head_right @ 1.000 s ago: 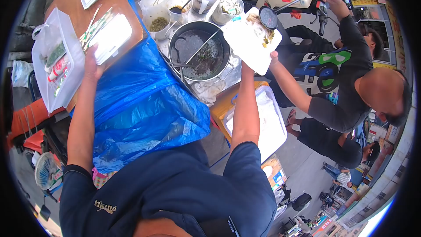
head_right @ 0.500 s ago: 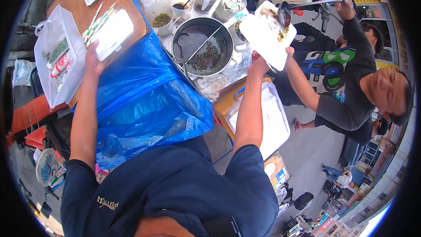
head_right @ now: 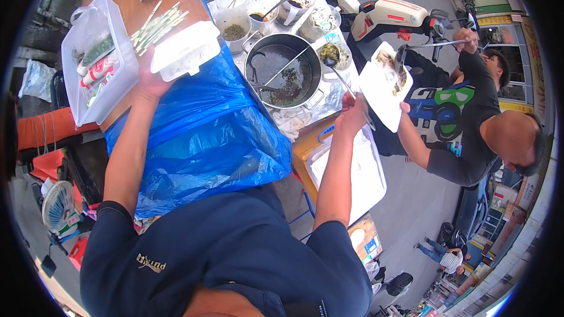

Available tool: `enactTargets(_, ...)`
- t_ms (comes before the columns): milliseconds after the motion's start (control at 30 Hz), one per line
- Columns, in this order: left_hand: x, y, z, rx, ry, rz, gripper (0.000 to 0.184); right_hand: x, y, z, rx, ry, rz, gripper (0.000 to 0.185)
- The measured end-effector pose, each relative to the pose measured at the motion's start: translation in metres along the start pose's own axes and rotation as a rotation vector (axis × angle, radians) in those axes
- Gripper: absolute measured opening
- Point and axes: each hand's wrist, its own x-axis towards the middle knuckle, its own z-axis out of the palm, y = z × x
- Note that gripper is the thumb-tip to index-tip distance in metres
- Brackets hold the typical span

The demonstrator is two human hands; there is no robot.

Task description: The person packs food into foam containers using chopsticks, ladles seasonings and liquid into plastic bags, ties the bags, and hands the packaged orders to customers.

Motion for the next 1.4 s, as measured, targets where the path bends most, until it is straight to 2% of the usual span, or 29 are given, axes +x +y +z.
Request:
enactTargets(67, -0.004, -0.005, -0.002, -0.03, -0.009, -0.01, 0.084, -0.038, -0.008, 0.022, -0.004, -0.073, 0.019, 0.024)
enactTargets(267, -0.009, -0.028, 0.031, -0.173, -0.078, -0.044, 0.086, -0.14, -0.045, 0.067, -0.022, -0.305, -0.01, 0.025)
enactTargets(333, -0.006, -0.036, 0.033, -0.18, -0.084, -0.039, 0.086, -0.177, -0.052, 0.084, -0.152, -0.413, -0.166, 0.027)
enactTargets(367, -0.008, -0.037, 0.036, -0.19, -0.09, -0.043, 0.087, -0.188, -0.047, 0.083, -0.186, -0.499, -0.251, 0.021)
enactTargets(433, -0.008, -0.04, 0.038, -0.204, -0.127, -0.055, 0.087, -0.198, -0.037, 0.09, -0.45, -0.759, -0.904, 0.018)
enactTargets(500, -0.007, -0.045, 0.042, -0.172, -0.134, -0.036, 0.088, -0.209, -0.035, 0.1, -0.662, -0.942, -1.304, 0.027)
enactTargets(533, -0.008, -0.045, 0.043, -0.171, -0.158, -0.048, 0.09, -0.213, -0.034, 0.101, -0.624, -0.934, -1.236, 0.035)
enactTargets(633, -0.007, -0.045, 0.047, -0.154, -0.115, -0.015, 0.091, -0.212, -0.036, 0.1, -0.592, -0.936, -1.37, 0.044)
enactTargets(767, -0.002, -0.044, 0.042, -0.199, -0.116, -0.057, 0.091, -0.21, -0.033, 0.098, -0.553, -0.977, -1.293, 0.039)
enactTargets(833, 0.001, -0.043, 0.039, -0.2, -0.121, -0.067, 0.091, -0.217, -0.041, 0.095, -0.441, -0.841, -1.093, 0.016)
enactTargets(867, 0.002, -0.044, 0.038, -0.201, -0.127, -0.078, 0.091, -0.216, -0.042, 0.094, -0.358, -0.808, -0.938, 0.021)
enactTargets(900, 0.007, -0.048, 0.037, -0.205, -0.124, -0.096, 0.091, -0.212, -0.04, 0.097, -0.055, -0.618, -0.461, 0.026)
enactTargets(967, 0.009, -0.045, 0.034, -0.171, -0.09, -0.078, 0.091, -0.201, -0.042, 0.097, 0.084, -0.53, -0.219, 0.03)
enactTargets(1000, 0.012, -0.047, 0.033, -0.186, -0.092, -0.103, 0.09, -0.172, -0.04, 0.093, 0.206, -0.381, 0.014, 0.032)
enactTargets(1033, 0.005, -0.039, 0.031, -0.186, -0.092, -0.103, 0.09, -0.171, -0.04, 0.095, 0.216, -0.405, -0.005, 0.034)
enactTargets(1133, 0.016, -0.049, 0.032, -0.19, -0.077, -0.079, 0.087, -0.112, -0.016, 0.077, 0.328, -0.285, 0.088, 0.032)
enactTargets(1200, 0.022, -0.058, 0.046, -0.195, -0.08, -0.147, 0.086, -0.077, -0.008, 0.059, 0.321, -0.138, 0.028, 0.032)
enactTargets(1400, -0.006, -0.049, 0.032, -0.145, -0.02, -0.15, 0.081, 0.017, 0.048, 0.04, 0.291, 0.175, 0.006, 0.034)
